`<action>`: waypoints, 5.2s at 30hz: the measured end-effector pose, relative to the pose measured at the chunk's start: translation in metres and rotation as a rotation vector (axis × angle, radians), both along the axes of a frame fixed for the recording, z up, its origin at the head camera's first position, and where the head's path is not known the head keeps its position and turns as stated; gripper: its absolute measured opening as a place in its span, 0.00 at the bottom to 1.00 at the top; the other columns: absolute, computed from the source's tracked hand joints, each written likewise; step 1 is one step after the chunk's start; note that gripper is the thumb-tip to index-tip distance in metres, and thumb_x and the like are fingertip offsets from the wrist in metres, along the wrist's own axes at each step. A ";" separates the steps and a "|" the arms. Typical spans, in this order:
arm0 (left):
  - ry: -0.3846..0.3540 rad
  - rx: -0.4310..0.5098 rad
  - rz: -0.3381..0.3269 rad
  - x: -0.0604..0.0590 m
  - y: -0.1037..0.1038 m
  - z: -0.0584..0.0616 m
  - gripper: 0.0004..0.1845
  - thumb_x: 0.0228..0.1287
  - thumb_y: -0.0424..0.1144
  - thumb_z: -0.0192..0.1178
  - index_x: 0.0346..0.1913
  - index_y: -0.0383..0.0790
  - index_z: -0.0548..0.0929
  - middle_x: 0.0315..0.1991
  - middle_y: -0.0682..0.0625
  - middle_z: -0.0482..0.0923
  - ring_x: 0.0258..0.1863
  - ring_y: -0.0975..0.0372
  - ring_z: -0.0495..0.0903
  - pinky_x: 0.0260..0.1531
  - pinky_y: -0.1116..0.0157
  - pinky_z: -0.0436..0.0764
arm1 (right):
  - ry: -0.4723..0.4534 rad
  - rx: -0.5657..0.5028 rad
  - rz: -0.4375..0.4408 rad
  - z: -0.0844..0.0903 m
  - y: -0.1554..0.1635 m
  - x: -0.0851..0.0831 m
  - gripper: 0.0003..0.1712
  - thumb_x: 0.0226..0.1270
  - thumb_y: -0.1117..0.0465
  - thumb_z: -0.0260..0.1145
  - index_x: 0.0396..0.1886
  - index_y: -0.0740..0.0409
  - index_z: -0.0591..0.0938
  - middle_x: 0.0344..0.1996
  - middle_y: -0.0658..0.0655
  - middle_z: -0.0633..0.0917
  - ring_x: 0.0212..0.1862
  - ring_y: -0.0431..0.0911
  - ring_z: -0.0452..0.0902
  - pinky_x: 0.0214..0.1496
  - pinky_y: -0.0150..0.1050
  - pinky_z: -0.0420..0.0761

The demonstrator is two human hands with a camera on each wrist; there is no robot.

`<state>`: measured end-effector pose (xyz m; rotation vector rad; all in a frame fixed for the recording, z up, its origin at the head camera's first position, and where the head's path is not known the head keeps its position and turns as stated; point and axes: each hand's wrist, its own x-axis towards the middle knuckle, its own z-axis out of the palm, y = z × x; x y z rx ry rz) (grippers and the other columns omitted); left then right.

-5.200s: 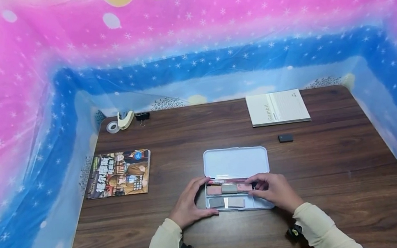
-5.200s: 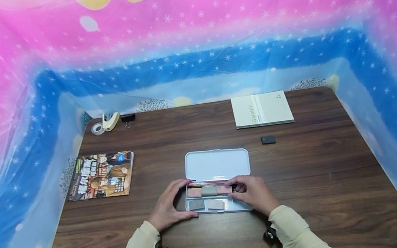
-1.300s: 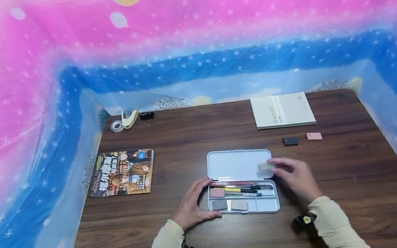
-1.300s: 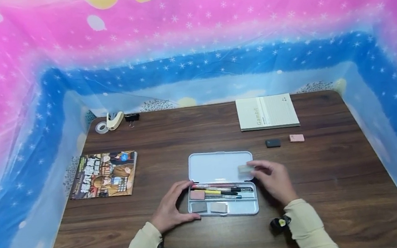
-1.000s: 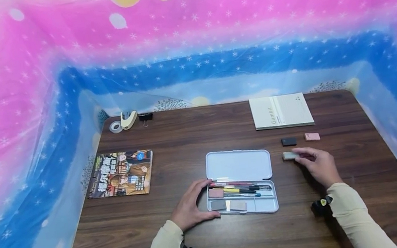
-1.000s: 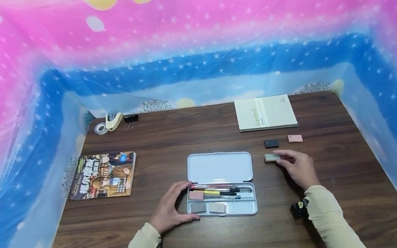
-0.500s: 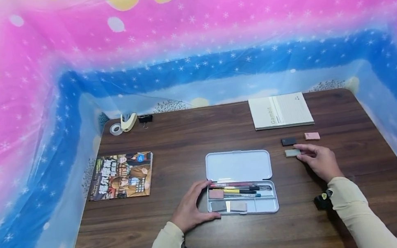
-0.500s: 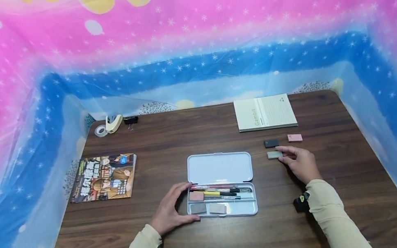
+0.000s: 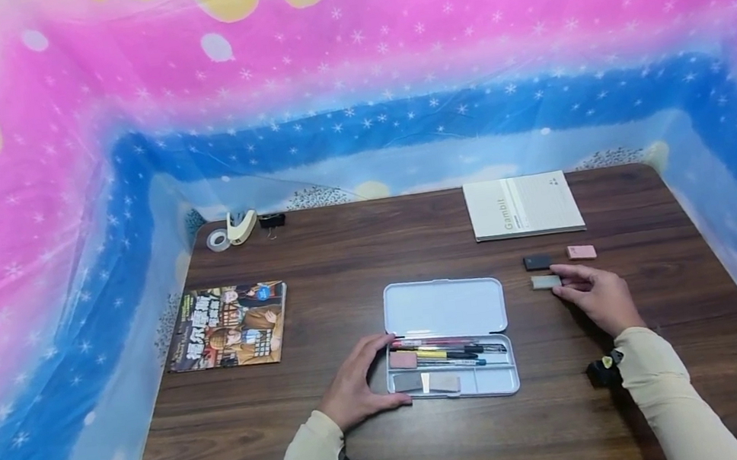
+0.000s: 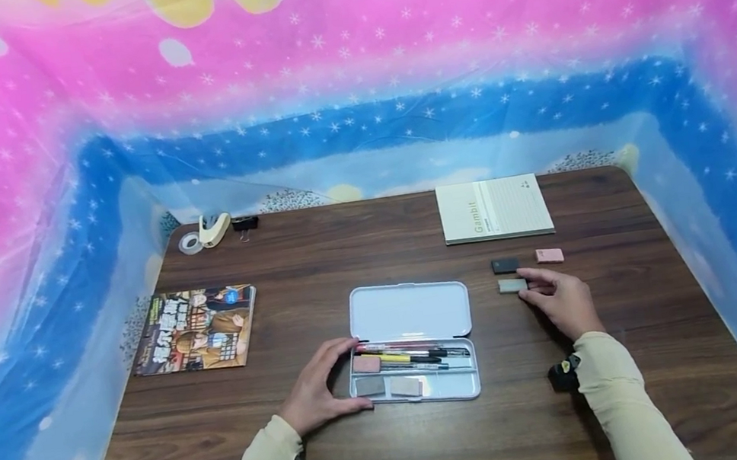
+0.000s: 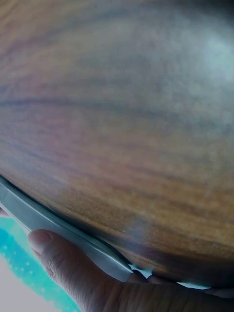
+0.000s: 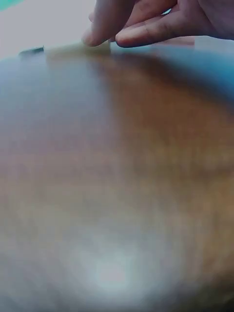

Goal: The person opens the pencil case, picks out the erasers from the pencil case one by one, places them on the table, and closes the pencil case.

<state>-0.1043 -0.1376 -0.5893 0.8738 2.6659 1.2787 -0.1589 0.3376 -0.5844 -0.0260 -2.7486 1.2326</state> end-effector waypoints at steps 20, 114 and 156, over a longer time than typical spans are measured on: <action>-0.032 0.001 -0.024 -0.005 0.000 -0.001 0.55 0.49 0.53 0.85 0.78 0.45 0.68 0.73 0.46 0.70 0.71 0.53 0.72 0.71 0.49 0.74 | 0.051 -0.018 0.509 0.037 -0.197 0.049 0.15 0.63 0.65 0.80 0.50 0.52 0.92 0.42 0.50 0.92 0.42 0.43 0.86 0.46 0.41 0.88; 0.002 0.017 -0.008 -0.004 -0.004 -0.006 0.55 0.46 0.50 0.87 0.78 0.43 0.69 0.71 0.45 0.72 0.70 0.52 0.73 0.72 0.49 0.73 | 0.093 -0.111 0.405 0.028 -0.197 0.074 0.16 0.61 0.64 0.81 0.50 0.52 0.92 0.44 0.51 0.91 0.46 0.42 0.85 0.50 0.41 0.87; 0.084 0.032 -0.031 -0.004 -0.001 -0.008 0.57 0.43 0.50 0.88 0.77 0.41 0.69 0.70 0.44 0.73 0.69 0.52 0.75 0.70 0.50 0.75 | 0.378 -0.013 0.472 0.020 -0.206 0.071 0.20 0.53 0.69 0.84 0.46 0.51 0.92 0.45 0.50 0.92 0.47 0.46 0.89 0.52 0.41 0.88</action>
